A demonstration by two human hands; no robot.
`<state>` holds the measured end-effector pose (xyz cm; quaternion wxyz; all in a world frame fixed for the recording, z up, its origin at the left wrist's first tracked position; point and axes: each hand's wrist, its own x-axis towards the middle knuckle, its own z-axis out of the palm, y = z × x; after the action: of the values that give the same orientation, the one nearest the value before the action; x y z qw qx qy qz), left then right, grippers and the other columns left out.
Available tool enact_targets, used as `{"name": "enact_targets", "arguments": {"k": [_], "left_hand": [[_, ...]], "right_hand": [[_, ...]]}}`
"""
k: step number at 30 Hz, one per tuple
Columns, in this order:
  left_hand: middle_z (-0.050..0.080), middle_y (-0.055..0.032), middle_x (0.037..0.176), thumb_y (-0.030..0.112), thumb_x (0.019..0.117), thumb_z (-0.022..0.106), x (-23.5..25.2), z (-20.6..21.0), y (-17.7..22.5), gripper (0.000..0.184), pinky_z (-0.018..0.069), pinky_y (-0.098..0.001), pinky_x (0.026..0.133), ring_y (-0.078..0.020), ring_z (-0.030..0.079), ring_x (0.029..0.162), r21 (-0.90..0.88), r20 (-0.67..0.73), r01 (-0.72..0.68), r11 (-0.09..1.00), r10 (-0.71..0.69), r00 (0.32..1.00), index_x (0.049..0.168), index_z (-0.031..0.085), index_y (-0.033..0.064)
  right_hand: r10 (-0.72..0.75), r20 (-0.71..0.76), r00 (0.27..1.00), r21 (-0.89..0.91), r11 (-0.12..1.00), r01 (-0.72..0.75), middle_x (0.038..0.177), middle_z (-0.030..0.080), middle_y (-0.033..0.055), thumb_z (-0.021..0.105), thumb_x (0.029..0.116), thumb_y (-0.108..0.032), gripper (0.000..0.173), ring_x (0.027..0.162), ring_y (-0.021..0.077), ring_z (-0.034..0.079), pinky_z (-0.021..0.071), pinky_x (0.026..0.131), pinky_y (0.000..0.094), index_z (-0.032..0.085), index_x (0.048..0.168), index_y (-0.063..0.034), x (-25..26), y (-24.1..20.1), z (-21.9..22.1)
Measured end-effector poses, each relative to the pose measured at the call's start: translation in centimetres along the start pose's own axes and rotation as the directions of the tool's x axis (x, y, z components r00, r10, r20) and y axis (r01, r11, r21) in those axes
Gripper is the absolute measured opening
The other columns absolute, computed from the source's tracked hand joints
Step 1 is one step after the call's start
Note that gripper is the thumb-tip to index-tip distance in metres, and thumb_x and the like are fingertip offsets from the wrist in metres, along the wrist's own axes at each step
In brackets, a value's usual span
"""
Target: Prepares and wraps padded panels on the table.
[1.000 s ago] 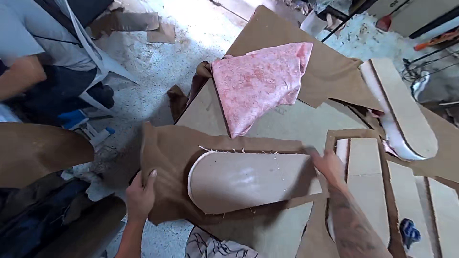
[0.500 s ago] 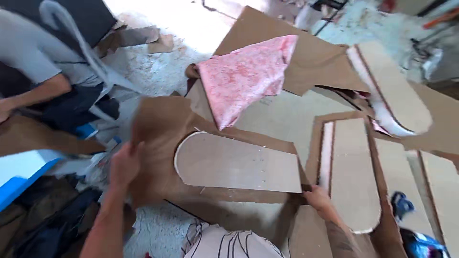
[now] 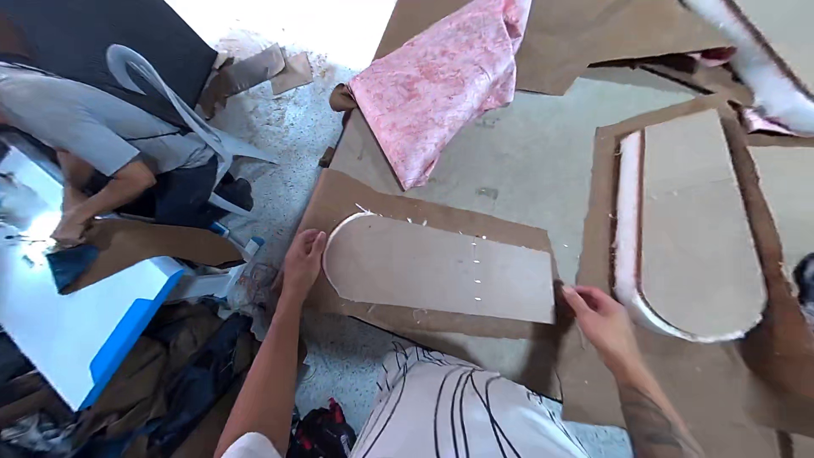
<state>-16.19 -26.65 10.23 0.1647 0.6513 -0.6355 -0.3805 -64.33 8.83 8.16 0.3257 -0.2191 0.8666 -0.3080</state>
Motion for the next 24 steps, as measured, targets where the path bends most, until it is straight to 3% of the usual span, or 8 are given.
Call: {"name": "enact_targets", "arguments": {"k": [1,3,7,12,19,24], "left_hand": [[0.067,-0.0110,0.130,0.053,0.1001,0.061,-0.9,2.2,-0.3,0.056,0.0538,-0.0511,0.102,-0.0231,0.065,0.119,-0.096,0.046,0.041,0.995,-0.037,0.998,0.139,0.060,0.0128],[0.063,-0.0081,0.139,0.055,0.0929,0.070,-2.2,5.0,-1.0,0.065,0.0534,-0.0530,0.105,-0.0225,0.062,0.126,-0.239,0.063,0.077,0.968,-0.064,0.996,0.145,0.055,0.0199],[0.065,-0.0074,0.135,0.030,0.0927,0.078,-2.7,6.0,-1.1,0.056,0.0569,-0.0440,0.100,-0.0190,0.065,0.119,-0.463,-0.020,0.033,0.886,-0.048,0.999,0.143,0.058,0.0152],[0.065,-0.0060,0.135,0.026,0.0940,0.076,-2.4,6.0,-1.9,0.054,0.0555,-0.0385,0.102,-0.0150,0.065,0.119,-0.520,-0.034,0.031,0.854,-0.058,0.998,0.143,0.057,0.0109],[0.066,-0.0043,0.134,0.024,0.0989,0.069,-2.3,6.0,-1.9,0.048,0.0559,-0.0397,0.100,-0.0147,0.065,0.117,-0.562,-0.049,0.051,0.825,-0.095,0.994,0.144,0.056,0.0115],[0.063,-0.0109,0.135,0.024,0.0997,0.067,-2.6,6.3,-1.5,0.051,0.0544,-0.0411,0.102,-0.0178,0.063,0.120,-0.508,-0.107,-0.011,0.861,-0.051,0.993,0.145,0.053,0.0057]], "right_hand": [[0.035,0.052,0.998,0.103,0.994,-0.040,0.107,0.072,0.0126,0.067,0.0992,-0.040,0.038,0.095,0.0254,0.071,0.0597,0.085,0.0528,0.069,0.121,-0.0089,-0.1,0.0,0.8],[0.039,0.084,0.996,0.189,0.981,-0.055,0.104,0.073,0.0083,0.075,0.0938,-0.039,0.034,0.096,0.0221,0.070,0.0594,0.085,0.0496,0.071,0.114,-0.0125,0.0,0.6,2.1],[-0.069,0.139,0.988,0.358,0.934,0.015,0.094,0.068,0.0061,0.076,0.0934,-0.023,0.017,0.087,0.0185,0.065,0.0568,0.077,0.0414,0.068,0.104,-0.0114,0.0,0.5,2.3],[-0.073,0.211,0.975,0.495,0.868,-0.042,0.095,0.067,0.0079,0.076,0.0928,-0.021,0.019,0.089,0.0185,0.065,0.0567,0.083,0.0394,0.067,0.103,-0.0070,1.1,1.0,2.2],[-0.019,0.196,0.980,0.450,0.890,-0.073,0.094,0.070,0.0078,0.082,0.0881,-0.021,0.022,0.089,0.0172,0.067,0.0573,0.084,0.0391,0.071,0.099,-0.0059,1.9,1.7,2.1],[-0.051,0.237,0.970,0.403,0.914,-0.050,0.100,0.072,0.0059,0.080,0.0893,-0.021,0.019,0.093,0.0172,0.067,0.0581,0.086,0.0421,0.072,0.103,-0.0087,0.8,0.3,0.7]]}}
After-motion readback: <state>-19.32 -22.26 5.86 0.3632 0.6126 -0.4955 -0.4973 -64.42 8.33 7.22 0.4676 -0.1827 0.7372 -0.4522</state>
